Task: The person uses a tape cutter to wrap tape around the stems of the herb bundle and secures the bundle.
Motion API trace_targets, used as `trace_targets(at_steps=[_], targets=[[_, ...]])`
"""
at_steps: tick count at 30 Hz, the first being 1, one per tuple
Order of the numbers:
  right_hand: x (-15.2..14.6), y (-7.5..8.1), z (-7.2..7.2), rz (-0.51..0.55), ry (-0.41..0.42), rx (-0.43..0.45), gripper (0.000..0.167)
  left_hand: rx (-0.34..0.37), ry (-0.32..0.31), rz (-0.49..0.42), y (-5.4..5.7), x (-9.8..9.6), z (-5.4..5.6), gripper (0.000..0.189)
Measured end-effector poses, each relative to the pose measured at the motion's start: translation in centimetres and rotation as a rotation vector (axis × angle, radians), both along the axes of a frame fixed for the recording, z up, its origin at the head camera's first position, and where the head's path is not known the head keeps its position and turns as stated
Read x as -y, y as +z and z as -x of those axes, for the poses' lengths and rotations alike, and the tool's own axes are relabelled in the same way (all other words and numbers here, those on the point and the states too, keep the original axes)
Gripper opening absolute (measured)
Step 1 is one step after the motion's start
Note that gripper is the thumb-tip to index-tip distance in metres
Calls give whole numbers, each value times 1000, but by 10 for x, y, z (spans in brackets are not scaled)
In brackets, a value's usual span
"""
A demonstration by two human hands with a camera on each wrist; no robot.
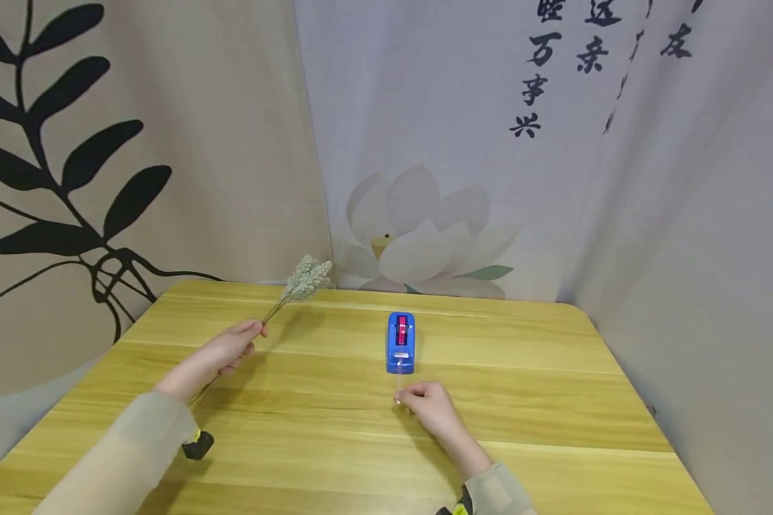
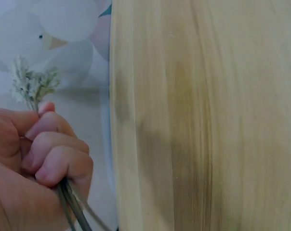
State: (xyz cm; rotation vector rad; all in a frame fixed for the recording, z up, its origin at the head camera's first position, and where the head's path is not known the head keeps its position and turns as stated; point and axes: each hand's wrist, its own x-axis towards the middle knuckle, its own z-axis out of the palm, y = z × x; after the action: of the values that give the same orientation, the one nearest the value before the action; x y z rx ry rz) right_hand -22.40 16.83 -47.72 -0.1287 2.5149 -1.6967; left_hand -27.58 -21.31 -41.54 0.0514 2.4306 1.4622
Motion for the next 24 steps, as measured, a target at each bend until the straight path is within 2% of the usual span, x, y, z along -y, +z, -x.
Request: trace_targets(at_steps=[4, 7, 10, 14, 19, 24], targets=[[-2, 2, 0, 5, 15, 29, 21, -41, -50, 20, 3, -4, -4, 45], [-4, 5, 1, 8, 20, 57, 23, -73, -83, 33, 5, -9, -11, 40], [-6, 7, 1, 11, 17, 84, 24, -130, -118, 88, 9, -12, -20, 35], [-9, 12, 3, 30, 28, 127, 26, -210, -183, 176, 13, -5, -35, 31], [-13, 18, 5, 100, 66, 169, 27, -294, -246, 232, 16, 8, -51, 27], [-17, 25, 7, 141, 100, 183, 30, -371, -292, 266, 11, 17, -62, 24]])
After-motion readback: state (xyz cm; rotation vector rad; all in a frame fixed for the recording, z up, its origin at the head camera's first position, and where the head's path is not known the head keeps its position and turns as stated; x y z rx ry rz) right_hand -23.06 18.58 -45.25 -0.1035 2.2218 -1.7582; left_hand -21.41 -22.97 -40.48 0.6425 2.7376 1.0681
